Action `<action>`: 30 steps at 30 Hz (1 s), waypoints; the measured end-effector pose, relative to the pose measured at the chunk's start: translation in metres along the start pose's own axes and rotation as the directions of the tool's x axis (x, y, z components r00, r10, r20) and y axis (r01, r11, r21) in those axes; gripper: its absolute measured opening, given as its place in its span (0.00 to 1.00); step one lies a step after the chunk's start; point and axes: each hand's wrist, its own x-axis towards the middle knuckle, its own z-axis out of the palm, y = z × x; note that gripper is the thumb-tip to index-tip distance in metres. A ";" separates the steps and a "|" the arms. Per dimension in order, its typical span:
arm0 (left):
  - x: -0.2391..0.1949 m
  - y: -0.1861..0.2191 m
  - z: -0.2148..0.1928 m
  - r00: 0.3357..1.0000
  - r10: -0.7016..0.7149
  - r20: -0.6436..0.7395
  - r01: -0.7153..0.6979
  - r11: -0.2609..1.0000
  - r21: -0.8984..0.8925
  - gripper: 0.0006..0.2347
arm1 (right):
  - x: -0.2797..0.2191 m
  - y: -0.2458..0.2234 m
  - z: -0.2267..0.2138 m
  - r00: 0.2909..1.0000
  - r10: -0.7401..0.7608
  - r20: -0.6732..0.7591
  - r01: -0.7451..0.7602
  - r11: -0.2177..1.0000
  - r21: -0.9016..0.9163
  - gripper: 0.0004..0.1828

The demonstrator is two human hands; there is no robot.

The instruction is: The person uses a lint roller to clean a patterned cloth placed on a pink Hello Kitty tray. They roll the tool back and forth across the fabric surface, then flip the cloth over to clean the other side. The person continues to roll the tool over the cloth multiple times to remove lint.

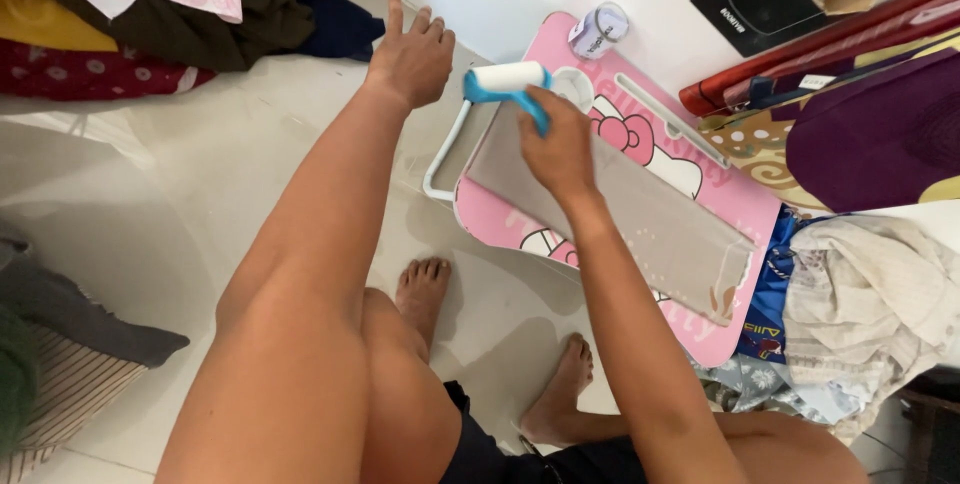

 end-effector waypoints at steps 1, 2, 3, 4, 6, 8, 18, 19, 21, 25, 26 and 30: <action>-0.001 0.003 -0.014 1.000 0.000 -0.005 0.000 1.000 0.001 0.18 | -0.007 0.001 -0.012 1.000 -0.003 -0.004 0.003 1.000 -0.002 0.19; -0.003 0.008 -0.026 0.999 0.038 0.008 -0.038 0.996 -0.076 0.21 | -0.015 0.003 -0.024 1.000 0.006 -0.012 -0.006 1.000 0.023 0.19; -0.004 0.012 -0.038 0.997 0.078 0.017 -0.075 0.985 -0.154 0.24 | -0.022 0.005 -0.035 1.000 0.017 -0.020 -0.016 0.999 0.047 0.20; -0.006 0.021 -0.051 0.997 0.080 0.019 -0.076 0.985 -0.156 0.24 | -0.032 0.001 -0.049 1.000 0.019 -0.019 -0.018 0.999 0.046 0.20; -0.011 0.039 -0.074 0.968 0.249 -0.032 -0.244 0.902 -0.355 0.24 | -0.054 -0.006 -0.077 0.996 0.009 0.091 -0.016 0.997 0.074 0.19; -0.017 0.057 -0.078 0.936 0.339 -0.089 -0.346 0.852 -0.393 0.24 | -0.070 -0.004 -0.090 0.988 0.012 0.154 -0.021 0.998 0.055 0.18; -0.058 0.089 -0.047 0.798 0.602 0.035 -0.586 0.788 -0.188 0.31 | -0.111 0.061 -0.149 0.930 -0.018 0.368 0.036 0.999 -0.041 0.16; -0.058 0.087 -0.045 0.793 0.609 0.031 -0.594 0.782 -0.188 0.31 | -0.119 0.068 -0.161 0.932 -0.011 0.363 0.030 0.999 -0.046 0.16; -0.060 0.081 -0.041 0.852 0.517 0.081 -0.490 0.843 -0.224 0.34 | -0.134 0.083 -0.183 0.913 0.096 0.398 -0.072 0.995 -0.076 0.16; -0.060 0.080 -0.044 0.861 0.493 0.123 -0.457 0.857 -0.236 0.34 | -0.177 0.129 -0.225 0.918 0.173 0.357 -0.119 0.979 -0.166 0.16; -0.059 0.081 -0.046 0.863 0.491 0.120 -0.461 0.862 -0.209 0.34 | -0.186 0.141 -0.234 0.905 0.243 0.350 -0.165 0.957 -0.237 0.16; -0.042 0.091 -0.052 0.865 0.492 0.098 -0.480 0.868 -0.126 0.37 | -0.186 0.149 -0.253 0.893 0.326 0.309 -0.232 0.923 -0.306 0.17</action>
